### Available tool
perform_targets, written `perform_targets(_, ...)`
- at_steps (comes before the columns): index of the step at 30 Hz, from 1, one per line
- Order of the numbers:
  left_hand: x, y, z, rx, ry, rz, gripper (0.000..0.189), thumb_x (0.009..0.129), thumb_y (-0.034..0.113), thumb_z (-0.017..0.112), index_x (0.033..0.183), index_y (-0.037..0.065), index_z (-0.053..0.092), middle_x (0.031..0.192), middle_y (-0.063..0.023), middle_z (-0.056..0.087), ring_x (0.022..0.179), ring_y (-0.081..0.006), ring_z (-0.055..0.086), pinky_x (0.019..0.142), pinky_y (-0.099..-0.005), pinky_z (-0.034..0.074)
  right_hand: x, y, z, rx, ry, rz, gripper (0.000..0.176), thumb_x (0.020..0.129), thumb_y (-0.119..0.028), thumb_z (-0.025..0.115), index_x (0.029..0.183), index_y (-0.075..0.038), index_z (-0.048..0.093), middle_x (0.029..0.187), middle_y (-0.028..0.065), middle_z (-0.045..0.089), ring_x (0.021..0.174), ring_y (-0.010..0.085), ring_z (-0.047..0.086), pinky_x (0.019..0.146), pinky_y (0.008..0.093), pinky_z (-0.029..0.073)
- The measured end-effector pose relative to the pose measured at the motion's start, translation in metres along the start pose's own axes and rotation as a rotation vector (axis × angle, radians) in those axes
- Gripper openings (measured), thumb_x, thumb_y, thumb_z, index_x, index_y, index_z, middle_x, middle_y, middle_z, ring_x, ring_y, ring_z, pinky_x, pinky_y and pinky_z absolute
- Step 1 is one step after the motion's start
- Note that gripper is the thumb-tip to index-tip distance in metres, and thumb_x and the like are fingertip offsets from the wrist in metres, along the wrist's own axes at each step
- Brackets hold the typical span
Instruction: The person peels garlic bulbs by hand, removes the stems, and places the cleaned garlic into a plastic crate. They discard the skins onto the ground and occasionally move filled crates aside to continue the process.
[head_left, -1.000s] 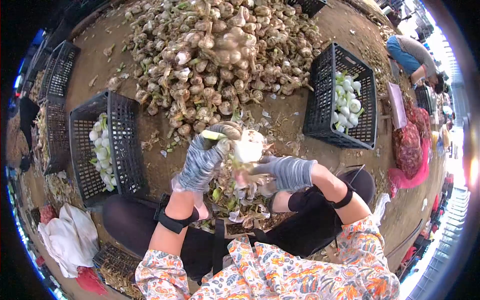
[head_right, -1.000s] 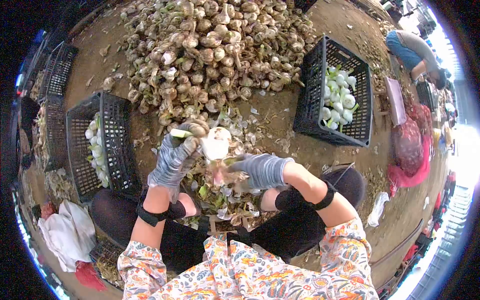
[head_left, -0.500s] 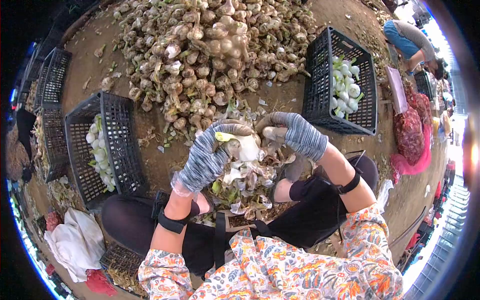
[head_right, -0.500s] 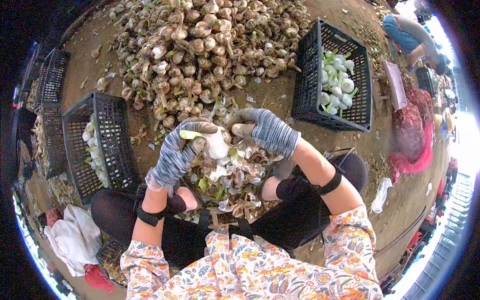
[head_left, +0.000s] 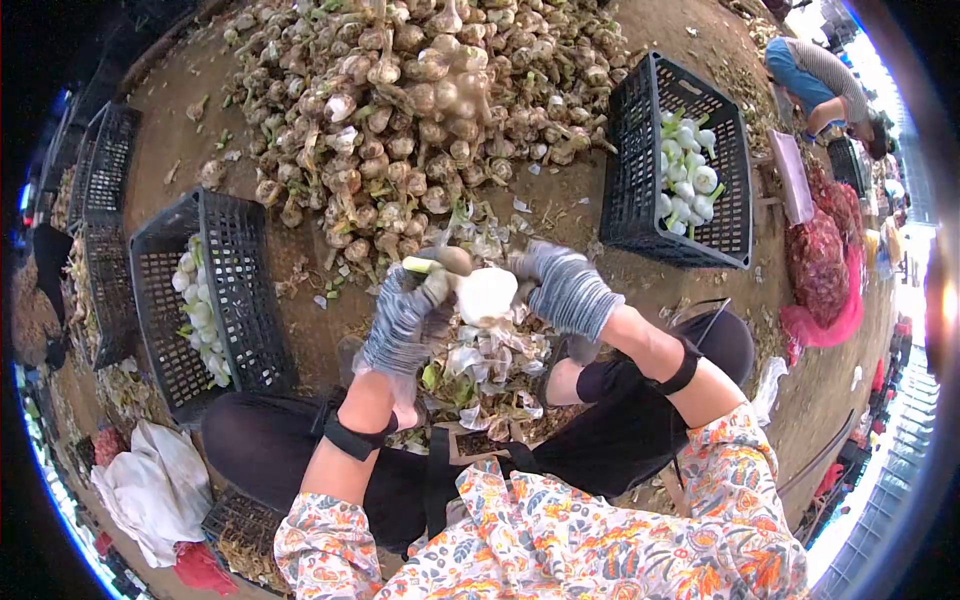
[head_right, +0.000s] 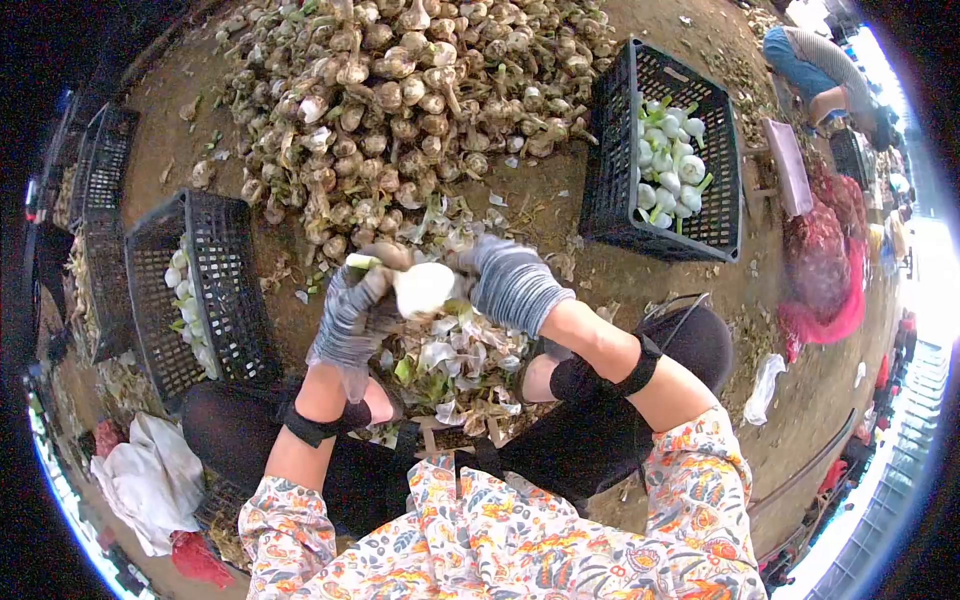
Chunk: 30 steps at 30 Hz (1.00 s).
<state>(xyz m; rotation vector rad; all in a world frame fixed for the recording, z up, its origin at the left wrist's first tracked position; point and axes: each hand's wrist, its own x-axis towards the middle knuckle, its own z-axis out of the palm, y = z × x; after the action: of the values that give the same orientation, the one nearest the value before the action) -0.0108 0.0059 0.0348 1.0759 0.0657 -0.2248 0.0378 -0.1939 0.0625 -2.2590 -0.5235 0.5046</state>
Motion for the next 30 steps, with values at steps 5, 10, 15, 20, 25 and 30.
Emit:
perform_targets(5, 0.001, -0.014, -0.001, -0.594, 0.256, -0.161, 0.023, 0.079, 0.015, 0.062, 0.1, 0.006, 0.057, 0.093, -0.0043, 0.06, 0.089, -0.0169, 0.058, 0.075, -0.0309, 0.051, -0.007, -0.019, -0.028, 0.4, -0.386, 0.002, 0.02, 0.071, -0.008, 0.056, 0.089, -0.001, 0.06, 0.083, 0.0111, 0.06, 0.08, 0.0256, 0.058, 0.076, 0.0328, 0.046)
perform_targets(10, 0.001, -0.027, -0.014, -0.697, 0.521, -0.395, 0.019, 0.082, 0.011, 0.058, 0.099, 0.003, 0.057, 0.096, -0.0089, 0.061, 0.09, -0.022, 0.06, 0.074, -0.0337, 0.053, -0.002, 0.01, -0.06, 1.377, -0.141, -0.068, 0.021, 0.074, -0.009, 0.062, 0.093, 0.0, 0.059, 0.087, 0.0086, 0.061, 0.071, 0.0177, 0.059, 0.068, 0.0256, 0.049)
perform_targets(15, 0.004, -0.028, -0.016, -1.003, 0.637, -0.516, 0.017, 0.085, 0.008, 0.049, 0.097, -0.004, 0.053, 0.09, -0.0152, 0.059, 0.076, -0.0223, 0.059, 0.063, -0.0289, 0.054, 0.0, -0.021, -0.024, -0.131, 0.049, -0.268, 0.048, 0.07, -0.018, 0.064, 0.114, -0.006, 0.05, 0.105, 0.0178, 0.051, 0.097, 0.0327, 0.051, 0.082, 0.038, 0.044)
perform_targets(20, -0.006, -0.031, -0.006, -0.921, 0.585, -0.547, 0.018, 0.085, 0.008, 0.05, 0.099, -0.001, 0.054, 0.093, -0.0121, 0.059, 0.079, -0.0203, 0.059, 0.063, -0.028, 0.054, -0.004, -0.013, 0.011, -0.435, 0.092, -0.395, 0.038, 0.072, -0.015, 0.065, 0.106, -0.005, 0.053, 0.096, 0.0154, 0.056, 0.086, 0.0313, 0.057, 0.074, 0.0373, 0.048)
perform_targets(25, -0.011, -0.008, 0.006, -0.767, 0.486, -0.316, 0.025, 0.081, 0.012, 0.057, 0.104, 0.002, 0.055, 0.101, -0.0101, 0.059, 0.092, -0.02, 0.059, 0.074, -0.0292, 0.054, 0.016, 0.013, -0.025, 1.306, 0.048, 0.275, 0.02, 0.079, -0.013, 0.065, 0.09, 0.001, 0.056, 0.094, 0.0112, 0.06, 0.077, 0.0189, 0.061, 0.07, 0.0293, 0.051)
perform_targets(30, -0.007, -0.016, -0.003, -0.729, 0.53, -0.221, 0.024, 0.081, 0.014, 0.06, 0.102, 0.004, 0.057, 0.104, -0.009, 0.059, 0.096, -0.0195, 0.058, 0.084, -0.033, 0.05, 0.019, 0.001, -0.03, -0.48, -0.503, 0.094, 0.033, 0.08, -0.014, 0.057, 0.112, -0.005, 0.053, 0.103, 0.0201, 0.055, 0.091, 0.0307, 0.058, 0.08, 0.0355, 0.046)
